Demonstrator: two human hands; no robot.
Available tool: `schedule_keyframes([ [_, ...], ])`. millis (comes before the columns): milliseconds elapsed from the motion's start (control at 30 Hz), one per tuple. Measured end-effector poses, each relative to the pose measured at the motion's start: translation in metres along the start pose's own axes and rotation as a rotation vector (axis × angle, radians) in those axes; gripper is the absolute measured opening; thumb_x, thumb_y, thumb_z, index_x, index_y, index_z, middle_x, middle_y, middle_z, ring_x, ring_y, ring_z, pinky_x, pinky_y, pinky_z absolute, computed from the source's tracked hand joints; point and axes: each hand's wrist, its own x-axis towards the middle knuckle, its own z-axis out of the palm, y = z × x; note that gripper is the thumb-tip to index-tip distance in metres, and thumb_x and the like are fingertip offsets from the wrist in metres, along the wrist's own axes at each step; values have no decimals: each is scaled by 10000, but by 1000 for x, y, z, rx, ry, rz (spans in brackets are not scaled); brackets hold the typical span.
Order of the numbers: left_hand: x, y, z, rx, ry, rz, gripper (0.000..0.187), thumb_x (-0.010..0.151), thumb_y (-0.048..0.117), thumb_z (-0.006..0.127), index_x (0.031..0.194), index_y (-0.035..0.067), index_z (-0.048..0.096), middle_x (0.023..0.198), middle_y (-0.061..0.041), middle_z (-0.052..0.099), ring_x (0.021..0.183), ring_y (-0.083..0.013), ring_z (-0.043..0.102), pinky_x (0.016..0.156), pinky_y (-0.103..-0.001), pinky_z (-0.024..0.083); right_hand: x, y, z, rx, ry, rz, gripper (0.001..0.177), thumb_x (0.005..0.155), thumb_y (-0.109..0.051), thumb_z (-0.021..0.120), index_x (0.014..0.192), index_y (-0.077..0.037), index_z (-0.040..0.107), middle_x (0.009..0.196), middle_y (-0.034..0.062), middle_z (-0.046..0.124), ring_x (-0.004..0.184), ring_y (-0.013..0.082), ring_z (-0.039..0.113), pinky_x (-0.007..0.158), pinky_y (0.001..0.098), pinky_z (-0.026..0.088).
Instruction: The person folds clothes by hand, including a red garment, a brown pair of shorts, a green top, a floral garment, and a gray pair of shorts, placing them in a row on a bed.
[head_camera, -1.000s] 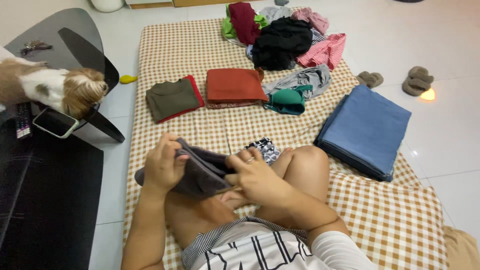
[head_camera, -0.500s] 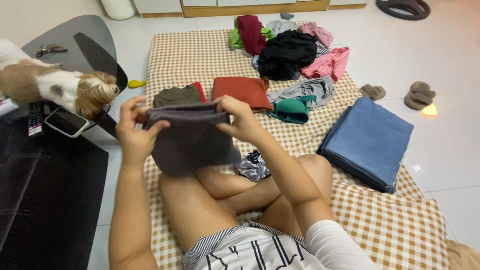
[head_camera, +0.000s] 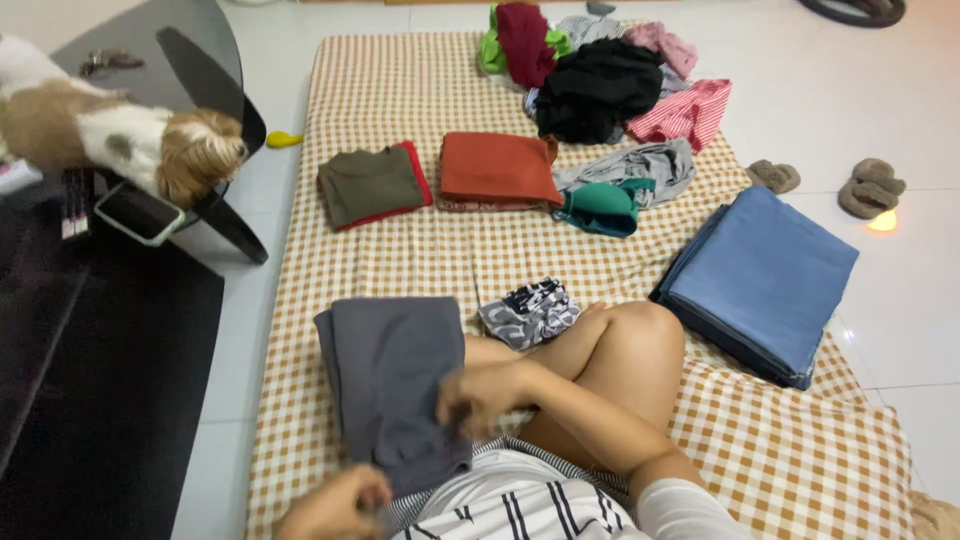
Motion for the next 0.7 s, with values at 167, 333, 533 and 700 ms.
schedule_keyframes([
  [167,26,47,-14,289,1161,172,424,876,345,702,1244,142,641,1425,-79,577,1333,-298,532,1103,-507,376,60,18,6,-143,694,8,433,955,-214,696,1358,-72,619,1382,150,633,1319,356,570,1141,441,448],
  [333,83,57,-18,279,1357,144,602,1006,324,524,1546,85,406,1629,-210,349,1505,-423,325,1178,-573,283,123,47,51,-410,823,128,615,1015,-265,579,1587,-88,439,1656,176,402,1535,408,351,1230,608,243],
  [533,103,25,-18,138,1313,136,570,1038,307,492,1572,130,402,1622,-230,352,1472,-447,356,1153,-567,333,119,67,51,-376,857,135,592,999,-351,571,1551,-173,453,1639,161,391,1526,417,319,1226,620,201],
  [700,97,38,-33,202,1278,-51,596,959,375,587,1496,141,477,1465,-181,483,1341,-414,484,1120,-564,370,108,84,40,-360,908,363,572,1021,-389,513,1551,-187,444,1626,145,407,1493,382,361,1214,627,200],
])
